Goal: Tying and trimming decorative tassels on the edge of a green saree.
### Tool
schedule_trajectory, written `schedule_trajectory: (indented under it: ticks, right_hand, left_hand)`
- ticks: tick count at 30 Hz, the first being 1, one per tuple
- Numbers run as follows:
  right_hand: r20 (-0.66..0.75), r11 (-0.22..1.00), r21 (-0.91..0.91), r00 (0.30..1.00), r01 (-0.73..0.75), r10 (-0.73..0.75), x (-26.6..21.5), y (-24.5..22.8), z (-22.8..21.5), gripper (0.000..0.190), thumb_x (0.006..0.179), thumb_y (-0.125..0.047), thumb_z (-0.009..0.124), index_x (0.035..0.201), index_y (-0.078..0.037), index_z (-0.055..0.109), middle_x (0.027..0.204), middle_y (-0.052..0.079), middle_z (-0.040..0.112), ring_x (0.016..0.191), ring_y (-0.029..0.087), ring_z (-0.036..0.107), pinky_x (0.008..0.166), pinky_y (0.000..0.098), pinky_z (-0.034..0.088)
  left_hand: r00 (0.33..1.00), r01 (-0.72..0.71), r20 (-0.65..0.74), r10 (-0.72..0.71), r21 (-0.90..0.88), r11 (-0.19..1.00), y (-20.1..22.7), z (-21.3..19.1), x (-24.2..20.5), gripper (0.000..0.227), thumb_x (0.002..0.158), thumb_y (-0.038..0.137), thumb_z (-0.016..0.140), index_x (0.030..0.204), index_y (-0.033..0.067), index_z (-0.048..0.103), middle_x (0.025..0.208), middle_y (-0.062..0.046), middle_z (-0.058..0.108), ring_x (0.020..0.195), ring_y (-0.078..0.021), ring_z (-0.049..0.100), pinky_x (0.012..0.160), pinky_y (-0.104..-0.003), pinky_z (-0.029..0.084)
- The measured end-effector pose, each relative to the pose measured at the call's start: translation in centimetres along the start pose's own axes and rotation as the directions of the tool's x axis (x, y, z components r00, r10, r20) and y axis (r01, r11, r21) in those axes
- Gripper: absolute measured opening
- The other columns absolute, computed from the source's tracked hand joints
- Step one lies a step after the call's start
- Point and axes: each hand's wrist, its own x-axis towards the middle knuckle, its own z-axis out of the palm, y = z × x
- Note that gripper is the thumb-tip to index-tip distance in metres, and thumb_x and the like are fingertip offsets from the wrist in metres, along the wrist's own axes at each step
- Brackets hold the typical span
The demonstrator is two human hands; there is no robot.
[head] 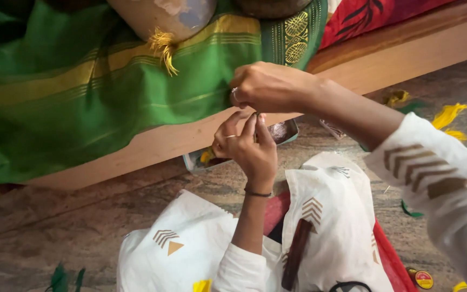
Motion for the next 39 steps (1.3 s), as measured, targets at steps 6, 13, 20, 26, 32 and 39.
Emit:
schedule_trajectory:
  ticks: [6,13,20,26,32,39]
  right_hand:
    - [-0.091,0.994,-0.113,0.996,-0.007,-0.004,-2.8,-2.7,0.0,0.014,0.07,0.0,0.076,0.084,0.0,0.074,0.087,0.012,0.069,0.084,0.03,0.068,0.074,0.0385,0.056]
    - [-0.382,0.802,0.333,0.707,-0.496,0.596,-7.8,-5.3,5.8,0.014,0.088,0.0,0.072,0.102,-0.002,0.075,0.098,0.012,0.073,0.072,0.022,0.073,0.06,0.0313,0.057]
    - [-0.332,0.701,0.464,0.627,-0.542,0.704,-8.6,-3.9,6.9,0.012,0.09,-0.005,0.076,0.101,0.0,0.076,0.084,0.015,0.072,0.069,0.025,0.073,0.062,0.0341,0.055]
    - [-0.308,0.945,0.06,0.895,-0.32,0.323,-7.8,-5.3,0.9,0.027,0.078,0.002,0.069,0.104,-0.002,0.074,0.093,0.013,0.07,0.082,0.03,0.07,0.072,0.0399,0.057]
    - [-0.256,0.969,-0.061,0.942,-0.241,0.218,-7.5,-5.7,1.2,0.024,0.082,0.002,0.073,0.105,0.0,0.07,0.092,0.014,0.063,0.091,0.033,0.065,0.078,0.0415,0.055]
    - [-0.359,0.866,0.168,0.789,-0.47,0.498,-7.9,-8.5,0.3,0.031,0.082,0.009,0.077,0.112,0.005,0.071,0.092,0.018,0.069,0.082,0.028,0.067,0.07,0.0374,0.052]
  left_hand:
    - [0.999,-0.013,0.038,0.014,-0.034,0.999,0.3,-0.4,0.4,0.015,0.094,0.02,0.07,0.097,0.011,0.081,0.113,0.003,0.076,0.11,-0.0243,0.055,0.102,-0.047,0.03]
    - [0.928,0.356,0.3,-0.221,-0.536,0.765,-1.7,0.7,-0.1,0.015,0.099,0.011,0.064,0.098,0.002,0.076,0.106,-0.008,0.075,0.098,-0.0236,0.064,0.091,-0.036,0.05]
    - [0.962,0.24,0.226,-0.153,-0.436,0.867,0.0,-0.8,1.2,0.015,0.096,0.014,0.068,0.095,0.0026,0.078,0.103,-0.005,0.074,0.1,-0.0218,0.066,0.095,-0.039,0.045]
    - [0.981,-0.182,0.079,0.176,0.073,0.981,0.5,-1.3,0.8,0.018,0.098,0.025,0.069,0.101,0.0105,0.078,0.113,0.001,0.073,0.12,-0.022,0.058,0.114,-0.055,0.017]
    - [0.978,-0.204,0.051,0.202,0.033,0.979,-0.4,-0.3,1.5,0.022,0.093,0.031,0.069,0.098,0.011,0.077,0.11,0.0,0.073,0.121,-0.0241,0.056,0.113,-0.056,0.015]
    - [0.895,0.308,0.445,0.002,-0.621,0.721,-2.6,0.6,2.4,0.017,0.097,0.018,0.066,0.091,0.0032,0.074,0.087,-0.002,0.072,0.084,-0.0115,0.066,0.08,-0.029,0.052]
